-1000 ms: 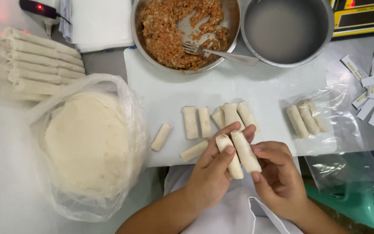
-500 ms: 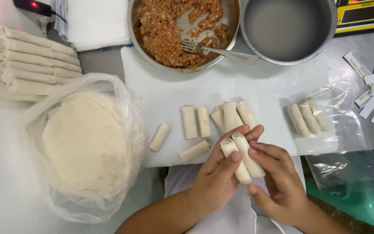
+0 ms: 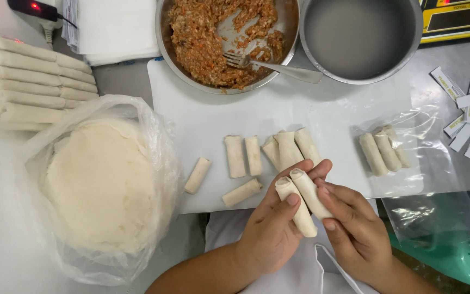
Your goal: Manually packaging prepared spring rolls into plastic bags on a production table.
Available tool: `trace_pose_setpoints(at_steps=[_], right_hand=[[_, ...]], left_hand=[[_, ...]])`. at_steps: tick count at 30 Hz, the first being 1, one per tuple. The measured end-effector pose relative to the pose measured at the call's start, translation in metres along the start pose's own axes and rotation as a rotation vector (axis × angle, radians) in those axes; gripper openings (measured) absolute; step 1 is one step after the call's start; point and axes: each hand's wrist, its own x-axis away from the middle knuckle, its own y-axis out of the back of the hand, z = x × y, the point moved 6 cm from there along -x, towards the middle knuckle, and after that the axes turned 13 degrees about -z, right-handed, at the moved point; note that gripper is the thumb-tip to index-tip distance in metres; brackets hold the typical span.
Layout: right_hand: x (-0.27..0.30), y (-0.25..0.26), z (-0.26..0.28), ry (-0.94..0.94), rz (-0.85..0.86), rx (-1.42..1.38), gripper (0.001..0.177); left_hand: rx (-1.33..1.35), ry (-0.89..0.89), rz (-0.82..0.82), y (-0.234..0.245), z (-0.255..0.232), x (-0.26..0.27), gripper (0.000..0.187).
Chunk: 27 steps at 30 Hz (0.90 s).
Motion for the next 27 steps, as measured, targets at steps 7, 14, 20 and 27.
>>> trace_pose_setpoints(at_steps=[7, 14, 20, 27], right_hand=[[0.005, 0.001, 0.000, -0.010, 0.015, -0.024, 0.042], [0.009, 0.006, -0.003, -0.003, 0.000, -0.022, 0.040], [0.012, 0.000, -0.004, 0.021, 0.019, -0.104, 0.061], [0.020, 0.000, -0.007, 0.089, -0.066, -0.029, 0.054]], left_hand=[[-0.017, -0.035, 0.009, -0.001, 0.001, -0.001, 0.048], [-0.046, -0.026, 0.035, -0.005, 0.002, 0.001, 0.049], [-0.055, -0.080, 0.067, -0.004, 0.006, 0.000, 0.051], [-0.105, -0.125, 0.111, -0.006, 0.004, -0.001, 0.057]])
